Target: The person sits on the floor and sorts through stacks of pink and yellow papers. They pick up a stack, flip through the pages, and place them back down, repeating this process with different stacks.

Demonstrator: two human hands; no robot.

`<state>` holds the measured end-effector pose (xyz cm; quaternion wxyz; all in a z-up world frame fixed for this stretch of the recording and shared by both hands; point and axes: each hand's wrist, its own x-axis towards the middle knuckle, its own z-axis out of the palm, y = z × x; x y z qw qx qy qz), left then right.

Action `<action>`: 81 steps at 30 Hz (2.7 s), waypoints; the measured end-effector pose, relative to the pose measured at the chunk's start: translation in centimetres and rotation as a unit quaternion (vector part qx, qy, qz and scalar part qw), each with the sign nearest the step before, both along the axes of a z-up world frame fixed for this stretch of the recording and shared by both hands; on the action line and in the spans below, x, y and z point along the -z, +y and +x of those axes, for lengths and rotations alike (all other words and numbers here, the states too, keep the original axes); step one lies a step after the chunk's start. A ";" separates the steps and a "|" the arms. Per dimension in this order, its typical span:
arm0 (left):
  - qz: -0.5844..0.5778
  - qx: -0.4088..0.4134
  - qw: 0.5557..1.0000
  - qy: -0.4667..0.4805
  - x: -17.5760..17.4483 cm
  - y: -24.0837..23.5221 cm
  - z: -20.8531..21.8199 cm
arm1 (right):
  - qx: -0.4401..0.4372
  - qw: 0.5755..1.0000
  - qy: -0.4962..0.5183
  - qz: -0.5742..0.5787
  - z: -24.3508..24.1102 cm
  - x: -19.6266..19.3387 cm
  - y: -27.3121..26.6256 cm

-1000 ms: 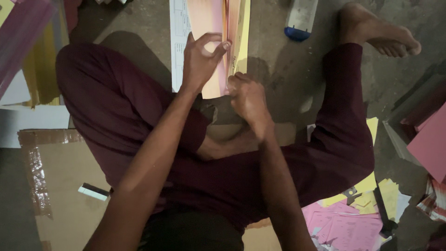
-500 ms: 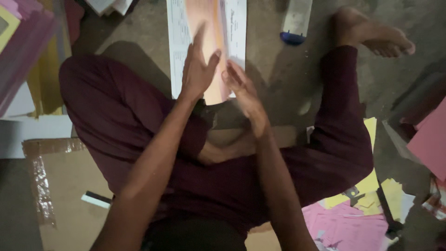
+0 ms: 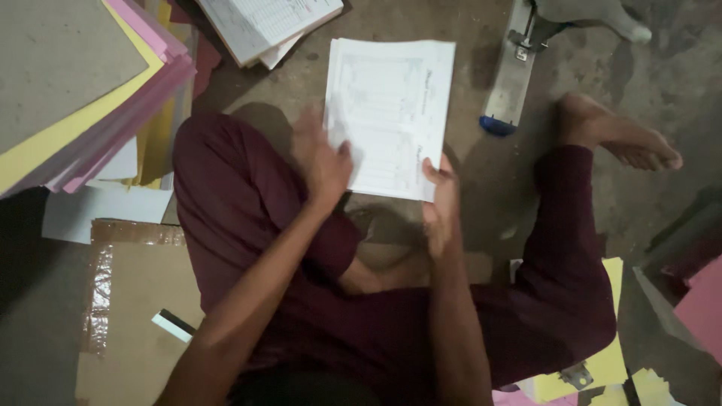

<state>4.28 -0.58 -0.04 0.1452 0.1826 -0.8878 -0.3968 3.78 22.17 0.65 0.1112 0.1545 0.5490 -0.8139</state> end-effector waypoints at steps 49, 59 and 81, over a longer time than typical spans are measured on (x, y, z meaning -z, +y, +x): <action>0.120 0.338 0.933 0.031 2.9 2.8 0.1 | -0.027 0.883 0.026 0.467 -1.4 11.0 4.8; 0.229 0.371 0.890 -0.132 3.0 1.7 -3.8 | -0.032 0.945 -0.070 0.318 -1.7 3.9 2.1; 0.300 0.237 0.877 -0.292 -2.1 0.0 -4.2 | -0.021 0.896 -0.193 0.400 -2.2 4.6 3.3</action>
